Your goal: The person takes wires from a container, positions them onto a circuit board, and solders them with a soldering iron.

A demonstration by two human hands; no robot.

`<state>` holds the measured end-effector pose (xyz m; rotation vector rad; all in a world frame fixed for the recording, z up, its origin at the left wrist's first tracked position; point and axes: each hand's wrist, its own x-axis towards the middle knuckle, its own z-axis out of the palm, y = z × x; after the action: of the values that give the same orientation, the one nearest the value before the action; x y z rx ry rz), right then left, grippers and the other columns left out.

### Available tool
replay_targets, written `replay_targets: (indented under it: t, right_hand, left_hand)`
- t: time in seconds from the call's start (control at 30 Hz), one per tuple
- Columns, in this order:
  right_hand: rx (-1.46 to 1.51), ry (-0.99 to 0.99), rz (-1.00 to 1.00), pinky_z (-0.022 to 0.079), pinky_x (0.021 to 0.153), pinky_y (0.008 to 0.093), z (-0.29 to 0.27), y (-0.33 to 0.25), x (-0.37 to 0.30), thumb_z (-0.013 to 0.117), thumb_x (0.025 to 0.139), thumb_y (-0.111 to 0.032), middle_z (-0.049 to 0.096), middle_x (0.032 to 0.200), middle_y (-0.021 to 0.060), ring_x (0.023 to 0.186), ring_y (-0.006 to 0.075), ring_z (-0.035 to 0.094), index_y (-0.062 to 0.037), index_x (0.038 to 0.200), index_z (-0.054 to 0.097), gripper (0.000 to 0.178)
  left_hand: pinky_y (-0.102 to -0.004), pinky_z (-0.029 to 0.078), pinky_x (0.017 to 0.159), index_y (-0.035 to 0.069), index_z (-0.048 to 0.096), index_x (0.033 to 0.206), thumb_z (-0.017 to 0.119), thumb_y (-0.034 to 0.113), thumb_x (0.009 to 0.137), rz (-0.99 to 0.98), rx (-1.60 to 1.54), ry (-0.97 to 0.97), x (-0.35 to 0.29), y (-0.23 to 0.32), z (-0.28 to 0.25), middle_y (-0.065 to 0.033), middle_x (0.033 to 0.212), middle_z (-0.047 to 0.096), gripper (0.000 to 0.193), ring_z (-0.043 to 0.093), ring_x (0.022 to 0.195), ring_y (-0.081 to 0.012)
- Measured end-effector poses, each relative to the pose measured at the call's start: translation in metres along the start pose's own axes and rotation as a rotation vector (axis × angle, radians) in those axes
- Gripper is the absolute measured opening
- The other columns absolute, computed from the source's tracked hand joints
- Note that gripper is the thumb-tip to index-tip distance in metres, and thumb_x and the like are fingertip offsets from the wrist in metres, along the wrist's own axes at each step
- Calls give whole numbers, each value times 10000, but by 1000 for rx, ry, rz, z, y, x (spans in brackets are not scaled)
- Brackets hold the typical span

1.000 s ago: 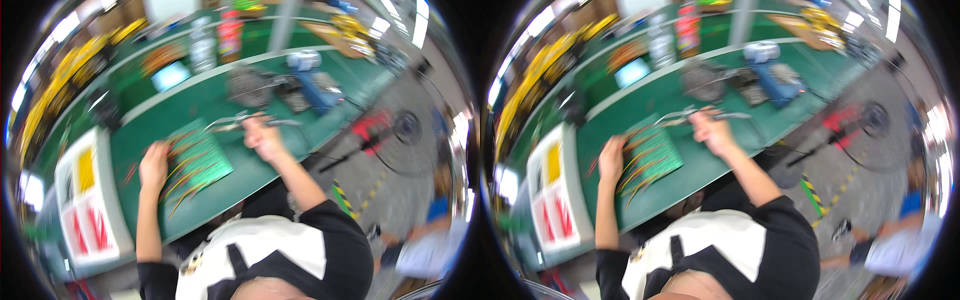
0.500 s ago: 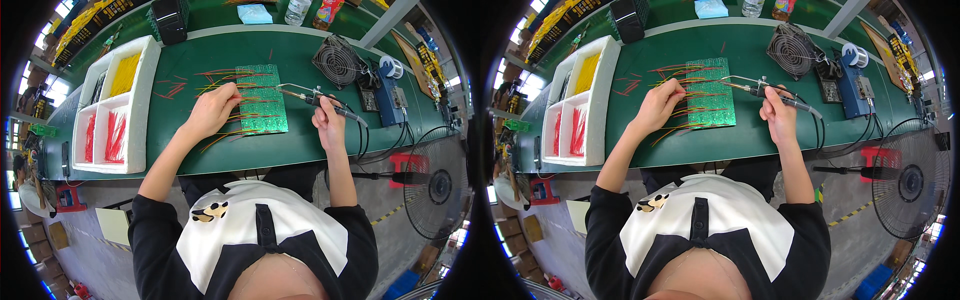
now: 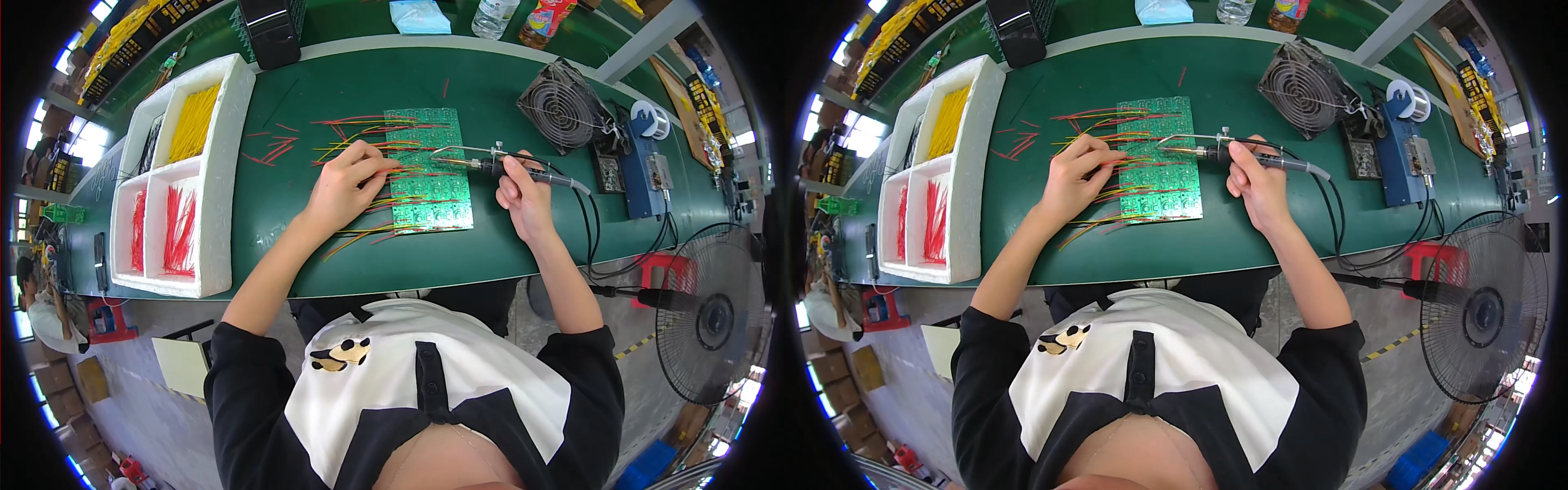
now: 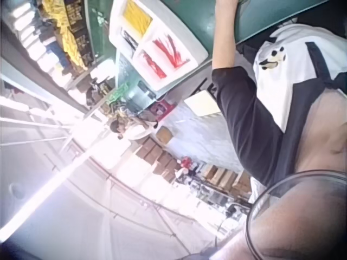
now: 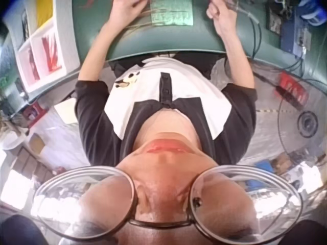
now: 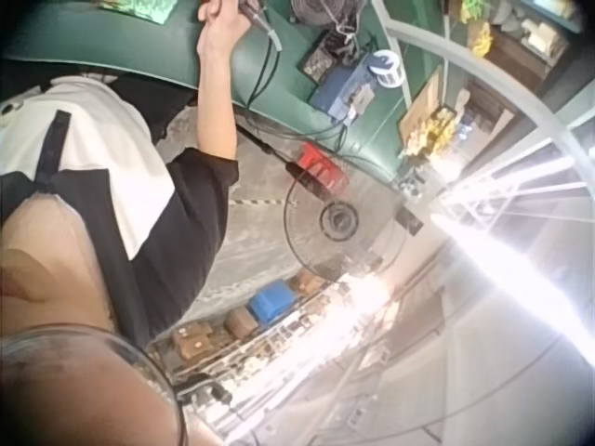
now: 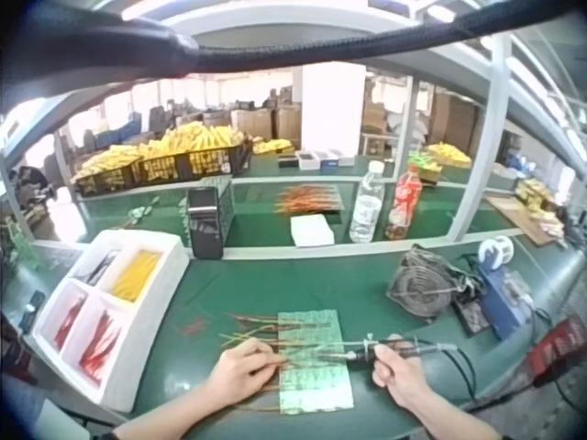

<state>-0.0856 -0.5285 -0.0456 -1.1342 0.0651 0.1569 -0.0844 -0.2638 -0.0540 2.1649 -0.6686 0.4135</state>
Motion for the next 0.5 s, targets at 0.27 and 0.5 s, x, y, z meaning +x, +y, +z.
replay_targets:
  t: [0.27,0.5]
  right_hand:
    - [-9,-9,1,310,407,199,0,1,0,579,830,-133,372,567,-43,460,24,344,-84,771,444,156]
    - [-62,-15,-24,327,403,200,1,3,0,585,825,-124,384,571,-34,468,30,367,-73,774,445,158]
  left_hand:
    - [-269,443,529,56,653,862,618,-28,704,-1,-12,2,2,-3,0,-50,792,532,182,537,619,-156]
    - [-274,455,545,55,652,861,619,-37,700,-10,-23,0,3,-5,1,-51,808,529,189,549,633,-158]
